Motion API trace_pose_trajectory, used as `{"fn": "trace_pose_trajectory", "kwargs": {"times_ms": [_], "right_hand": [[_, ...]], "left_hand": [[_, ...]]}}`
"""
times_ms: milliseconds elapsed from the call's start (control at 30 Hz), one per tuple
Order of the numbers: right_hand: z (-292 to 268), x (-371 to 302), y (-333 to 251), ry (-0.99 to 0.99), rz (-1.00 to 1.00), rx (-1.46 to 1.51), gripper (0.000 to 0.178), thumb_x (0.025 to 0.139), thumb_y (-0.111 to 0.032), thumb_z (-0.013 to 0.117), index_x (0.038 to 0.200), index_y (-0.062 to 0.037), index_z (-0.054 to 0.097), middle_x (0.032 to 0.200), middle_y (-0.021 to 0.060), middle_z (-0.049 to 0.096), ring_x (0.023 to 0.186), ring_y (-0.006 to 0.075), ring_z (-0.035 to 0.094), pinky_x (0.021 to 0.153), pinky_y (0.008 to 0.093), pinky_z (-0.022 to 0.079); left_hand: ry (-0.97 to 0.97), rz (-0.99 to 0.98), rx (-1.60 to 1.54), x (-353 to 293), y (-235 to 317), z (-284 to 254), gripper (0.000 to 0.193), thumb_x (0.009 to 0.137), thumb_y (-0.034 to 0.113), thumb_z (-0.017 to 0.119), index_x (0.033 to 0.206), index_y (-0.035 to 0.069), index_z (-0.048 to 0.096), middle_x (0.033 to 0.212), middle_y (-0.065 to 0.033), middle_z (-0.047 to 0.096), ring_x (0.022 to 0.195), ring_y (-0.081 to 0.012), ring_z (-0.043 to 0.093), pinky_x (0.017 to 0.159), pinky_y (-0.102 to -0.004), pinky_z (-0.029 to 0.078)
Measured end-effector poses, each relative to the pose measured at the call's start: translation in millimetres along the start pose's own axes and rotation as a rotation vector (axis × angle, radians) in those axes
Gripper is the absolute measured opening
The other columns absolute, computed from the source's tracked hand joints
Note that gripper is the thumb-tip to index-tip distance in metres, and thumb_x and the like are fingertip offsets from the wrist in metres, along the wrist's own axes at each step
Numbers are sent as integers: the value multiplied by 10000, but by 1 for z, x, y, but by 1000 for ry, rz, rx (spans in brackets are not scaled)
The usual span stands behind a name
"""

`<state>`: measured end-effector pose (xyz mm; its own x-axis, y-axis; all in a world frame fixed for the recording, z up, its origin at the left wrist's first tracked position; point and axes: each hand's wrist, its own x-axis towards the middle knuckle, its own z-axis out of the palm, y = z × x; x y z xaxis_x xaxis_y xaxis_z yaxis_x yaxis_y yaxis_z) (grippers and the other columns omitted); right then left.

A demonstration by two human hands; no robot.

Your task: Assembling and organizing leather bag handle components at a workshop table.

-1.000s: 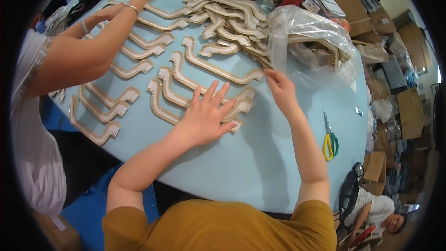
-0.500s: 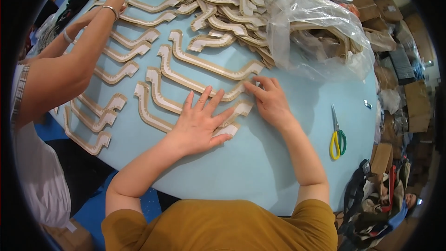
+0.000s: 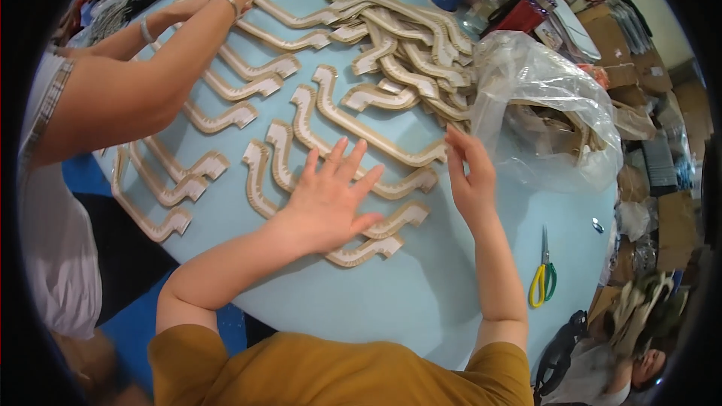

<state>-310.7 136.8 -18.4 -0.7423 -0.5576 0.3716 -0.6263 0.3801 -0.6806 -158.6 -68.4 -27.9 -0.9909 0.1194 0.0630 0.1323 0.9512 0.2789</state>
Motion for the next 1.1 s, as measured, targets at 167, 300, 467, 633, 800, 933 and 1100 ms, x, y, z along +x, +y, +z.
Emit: {"fn": "trace_pose_trajectory", "kwargs": {"times_ms": [167, 300, 467, 633, 800, 933, 1100], "right_hand": [[-6, 43, 46, 333, -123, -531, 450, 887, -52, 519, 1336, -51, 493, 1305, 185, 492, 1223, 387, 427, 1052, 447, 306], [-32, 41, 117, 297, -129, -645, 448, 898, -43, 475, 1346, -55, 476, 1319, 212, 495, 1232, 392, 439, 1039, 444, 336], [-66, 66, 175, 187, 157, -650, 409, 929, -86, 412, 1333, -58, 469, 1357, 213, 462, 1215, 395, 465, 1029, 418, 379], [-93, 76, 197, 195, 312, -629, 447, 910, -88, 428, 1353, -37, 437, 1403, 243, 403, 1265, 407, 403, 1053, 422, 352], [-70, 30, 91, 147, 10, -667, 305, 857, -44, 528, 1155, -30, 588, 1196, 227, 564, 1111, 387, 532, 925, 432, 450], [-22, 38, 23, 242, -274, -500, 157, 831, -36, 602, 980, -27, 652, 872, 151, 668, 798, 352, 638, 718, 387, 525], [39, 180, 16, 140, -232, -786, 363, 824, -212, 652, 1136, -43, 575, 1240, 195, 527, 1042, 367, 558, 848, 417, 497]], "left_hand": [[136, 17, 96, 44, -24, 4, 600, 901, 453, 530, 1403, 139, 431, 1498, -210, 268, 1392, -403, 219, 1079, -600, 219], [106, 2, 123, 62, -28, -6, 584, 907, 415, 537, 1408, 138, 421, 1505, -203, 257, 1401, -397, 206, 1088, -598, 204], [122, -31, 178, 79, -35, -11, 536, 910, 380, 542, 1363, 104, 463, 1475, -232, 285, 1395, -406, 213, 1088, -601, 202], [179, -21, 196, 99, -37, -18, 524, 892, 331, 584, 1351, 104, 471, 1463, -226, 302, 1384, -405, 234, 1081, -601, 215], [189, -48, 165, 88, -41, -32, 538, 849, 254, 649, 1333, 100, 473, 1438, -219, 332, 1379, -404, 246, 1076, -596, 231], [208, -31, 135, 61, -40, -44, 538, 843, 253, 652, 1327, 91, 481, 1437, -219, 333, 1372, -404, 256, 1072, -595, 238], [232, 82, 15, 11, -17, -44, 480, 772, 178, 691, 1221, 69, 560, 1423, -223, 363, 1349, -399, 308, 1048, -587, 274]]}}
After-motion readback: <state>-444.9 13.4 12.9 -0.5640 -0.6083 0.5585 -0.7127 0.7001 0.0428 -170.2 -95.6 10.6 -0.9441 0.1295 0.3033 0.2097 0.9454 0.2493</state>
